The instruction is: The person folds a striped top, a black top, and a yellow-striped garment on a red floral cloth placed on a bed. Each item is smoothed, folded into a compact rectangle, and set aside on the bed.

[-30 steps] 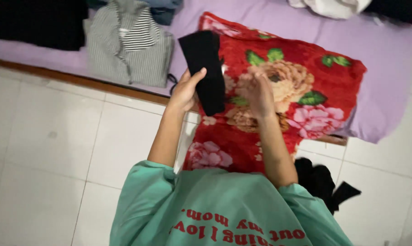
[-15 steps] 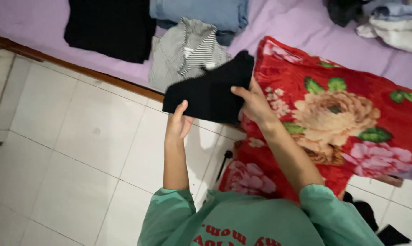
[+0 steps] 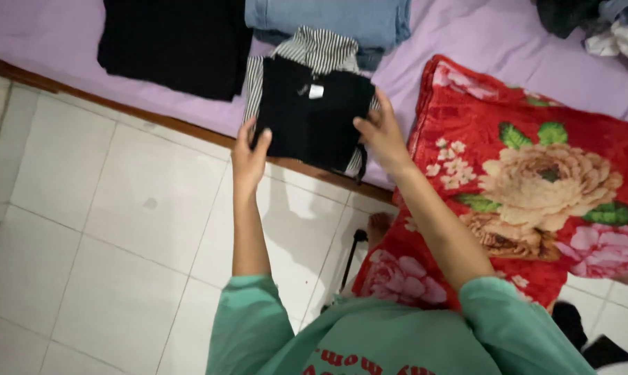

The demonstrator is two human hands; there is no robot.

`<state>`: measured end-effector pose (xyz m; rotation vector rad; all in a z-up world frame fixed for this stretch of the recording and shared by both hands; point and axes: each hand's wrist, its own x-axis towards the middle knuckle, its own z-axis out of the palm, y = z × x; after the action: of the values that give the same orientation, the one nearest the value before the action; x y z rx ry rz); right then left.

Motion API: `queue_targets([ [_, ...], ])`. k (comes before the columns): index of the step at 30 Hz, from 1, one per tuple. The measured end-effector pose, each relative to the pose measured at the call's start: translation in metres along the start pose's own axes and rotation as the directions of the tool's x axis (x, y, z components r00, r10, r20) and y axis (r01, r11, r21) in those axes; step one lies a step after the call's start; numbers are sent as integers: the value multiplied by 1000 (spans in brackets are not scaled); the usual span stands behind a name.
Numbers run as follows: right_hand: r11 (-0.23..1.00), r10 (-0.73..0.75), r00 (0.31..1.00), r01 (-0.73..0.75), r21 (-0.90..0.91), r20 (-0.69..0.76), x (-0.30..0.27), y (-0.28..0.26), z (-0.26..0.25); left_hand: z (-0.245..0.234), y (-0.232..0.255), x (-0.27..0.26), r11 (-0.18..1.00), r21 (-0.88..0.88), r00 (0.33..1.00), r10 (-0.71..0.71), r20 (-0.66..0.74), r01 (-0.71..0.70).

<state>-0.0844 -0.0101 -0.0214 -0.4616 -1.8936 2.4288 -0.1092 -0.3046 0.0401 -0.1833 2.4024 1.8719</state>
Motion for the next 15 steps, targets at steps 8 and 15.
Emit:
queue_targets([
  [8, 430, -493, 860, 374, -822, 134, -17, -44, 25, 40, 17, 4, 587, 737, 810, 580, -92, -336],
  [15, 75, -236, 923, 328, -942, 303, -32, -40, 29, 92, 6, 0, 460, 776, 870, 441, 223, -432],
])
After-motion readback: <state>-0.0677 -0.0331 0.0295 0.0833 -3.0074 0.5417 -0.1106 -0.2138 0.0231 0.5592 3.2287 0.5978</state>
